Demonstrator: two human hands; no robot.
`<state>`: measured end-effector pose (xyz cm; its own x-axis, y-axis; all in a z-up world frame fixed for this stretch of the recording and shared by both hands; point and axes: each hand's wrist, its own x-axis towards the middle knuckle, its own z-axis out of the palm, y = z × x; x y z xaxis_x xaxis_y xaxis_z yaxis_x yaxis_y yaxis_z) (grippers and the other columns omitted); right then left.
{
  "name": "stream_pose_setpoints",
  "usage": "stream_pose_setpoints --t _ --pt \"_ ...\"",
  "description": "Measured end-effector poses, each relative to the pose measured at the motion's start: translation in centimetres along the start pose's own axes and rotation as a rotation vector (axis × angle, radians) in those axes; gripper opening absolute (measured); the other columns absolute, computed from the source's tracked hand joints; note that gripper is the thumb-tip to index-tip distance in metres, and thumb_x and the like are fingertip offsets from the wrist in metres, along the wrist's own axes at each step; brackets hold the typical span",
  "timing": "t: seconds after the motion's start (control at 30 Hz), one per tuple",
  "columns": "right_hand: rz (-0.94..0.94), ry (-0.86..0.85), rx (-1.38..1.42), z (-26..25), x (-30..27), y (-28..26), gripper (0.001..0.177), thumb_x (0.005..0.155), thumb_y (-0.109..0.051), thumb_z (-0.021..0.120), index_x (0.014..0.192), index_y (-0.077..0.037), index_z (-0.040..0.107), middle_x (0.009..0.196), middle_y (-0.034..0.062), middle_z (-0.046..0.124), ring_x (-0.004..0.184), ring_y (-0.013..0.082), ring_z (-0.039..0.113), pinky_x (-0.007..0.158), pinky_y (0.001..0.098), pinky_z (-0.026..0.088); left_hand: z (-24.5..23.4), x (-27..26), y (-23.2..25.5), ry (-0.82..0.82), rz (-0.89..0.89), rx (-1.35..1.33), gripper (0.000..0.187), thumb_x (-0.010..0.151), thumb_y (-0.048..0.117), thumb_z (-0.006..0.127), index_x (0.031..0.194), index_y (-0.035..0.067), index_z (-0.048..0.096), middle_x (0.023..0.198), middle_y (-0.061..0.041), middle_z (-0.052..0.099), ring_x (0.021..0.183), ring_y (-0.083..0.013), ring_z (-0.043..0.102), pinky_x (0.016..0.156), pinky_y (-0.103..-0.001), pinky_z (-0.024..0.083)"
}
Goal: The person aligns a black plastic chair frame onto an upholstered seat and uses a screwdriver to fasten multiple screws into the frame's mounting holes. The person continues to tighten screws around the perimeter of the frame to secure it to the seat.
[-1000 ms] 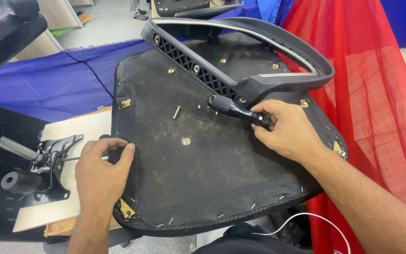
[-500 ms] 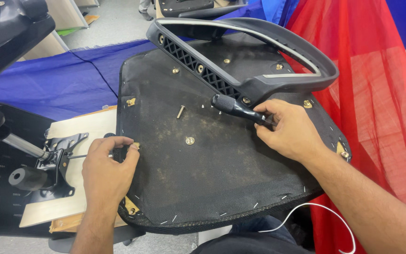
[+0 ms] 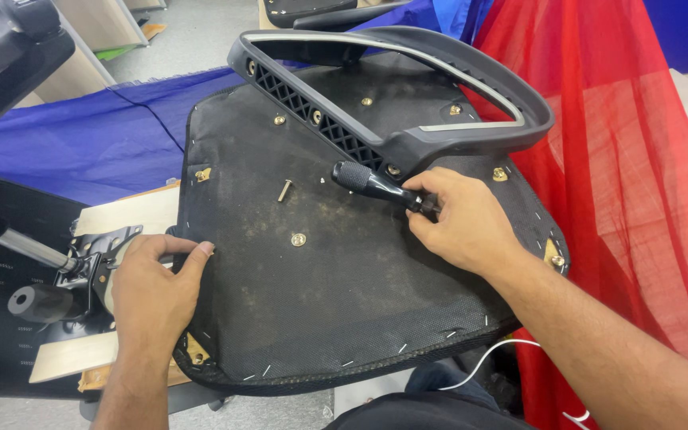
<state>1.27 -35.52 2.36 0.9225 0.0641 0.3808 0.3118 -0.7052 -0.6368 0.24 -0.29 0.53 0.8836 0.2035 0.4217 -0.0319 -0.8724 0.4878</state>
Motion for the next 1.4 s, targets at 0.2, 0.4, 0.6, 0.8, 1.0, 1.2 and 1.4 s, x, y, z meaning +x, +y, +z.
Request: stream_pose_setpoints --t 0.2,0.4,0.6,0.8,1.0,1.2,1.4 --pt "-0.001 -0.028 0.032 -0.7 0.0 0.4 0.028 0.078 -0.012 0.075 0.106 -0.008 0.075 0.088 0.0106 0.069 0.074 0.0275 0.068 0.067 0.0388 0.051 0.6 -0.8 0.9 -0.039 -0.166 0.062 0.023 0.089 0.031 0.076 0.098 0.010 0.077 0.109 -0.007 0.068 0.080 -0.0276 0.068 0.084 -0.042 0.051" --pt "-0.059 -0.078 0.027 -2.5 -0.8 1.1 0.028 0.080 -0.015 0.075 0.108 -0.011 0.075 0.101 0.0079 0.073 0.088 0.0303 0.071 0.075 0.0402 0.054 2.0 -1.2 1.6 -0.003 -0.173 0.113 0.025 0.094 0.028 0.070 0.113 0.014 0.077 0.113 -0.008 0.068 0.086 -0.0257 0.065 0.088 -0.041 0.050" --pt "-0.137 -0.094 0.058 -3.9 -2.0 2.1 0.030 0.082 -0.016 0.074 0.112 -0.011 0.073 0.107 0.0055 0.073 0.090 0.0304 0.071 0.078 0.0412 0.055 4.7 0.1 2.7 0.059 0.176 0.101 0.055 0.091 0.033 0.073 0.140 0.011 0.063 0.140 -0.019 0.059 0.127 -0.0369 0.055 0.110 -0.046 0.043" --pt "-0.175 -0.100 0.082 -4.0 -2.1 2.8 0.031 0.082 -0.015 0.073 0.112 -0.009 0.071 0.107 0.0063 0.072 0.088 0.0299 0.072 0.078 0.0413 0.056 7.6 2.2 5.5 -0.200 0.083 0.306 0.072 0.090 0.049 0.061 0.154 0.019 0.044 0.163 -0.016 0.031 0.150 -0.0370 0.023 0.108 -0.074 0.013" --pt "-0.148 -0.139 0.095 -4.0 -1.8 2.4 0.031 0.083 -0.015 0.072 0.113 -0.010 0.071 0.107 0.0045 0.072 0.086 0.0262 0.073 0.077 0.0385 0.057 7.0 2.8 7.1 -0.327 -0.042 0.393 0.065 0.093 0.054 0.057 0.151 0.027 0.048 0.164 -0.007 0.034 0.152 -0.0279 0.027 0.115 -0.074 0.015" --pt "-0.014 -0.156 0.047 -3.7 -1.2 1.5 0.034 0.081 -0.018 0.072 0.114 -0.012 0.071 0.105 0.0033 0.071 0.084 0.0258 0.072 0.076 0.0391 0.056 7.1 5.0 7.9 -0.299 0.090 0.249 0.066 0.085 0.043 0.069 0.146 0.021 0.054 0.156 -0.005 0.047 0.146 -0.0269 0.039 0.112 -0.071 0.025" --pt "0.093 -0.107 -0.014 -2.6 -0.9 0.3 0.032 0.080 -0.023 0.075 0.111 -0.014 0.073 0.105 0.0035 0.071 0.093 0.0272 0.070 0.081 0.0424 0.054 7.3 5.8 10.1 -0.255 0.357 0.028 0.046 0.087 0.028 0.073 0.129 0.009 0.068 0.136 -0.011 0.066 0.126 -0.0314 0.060 0.106 -0.042 0.046"
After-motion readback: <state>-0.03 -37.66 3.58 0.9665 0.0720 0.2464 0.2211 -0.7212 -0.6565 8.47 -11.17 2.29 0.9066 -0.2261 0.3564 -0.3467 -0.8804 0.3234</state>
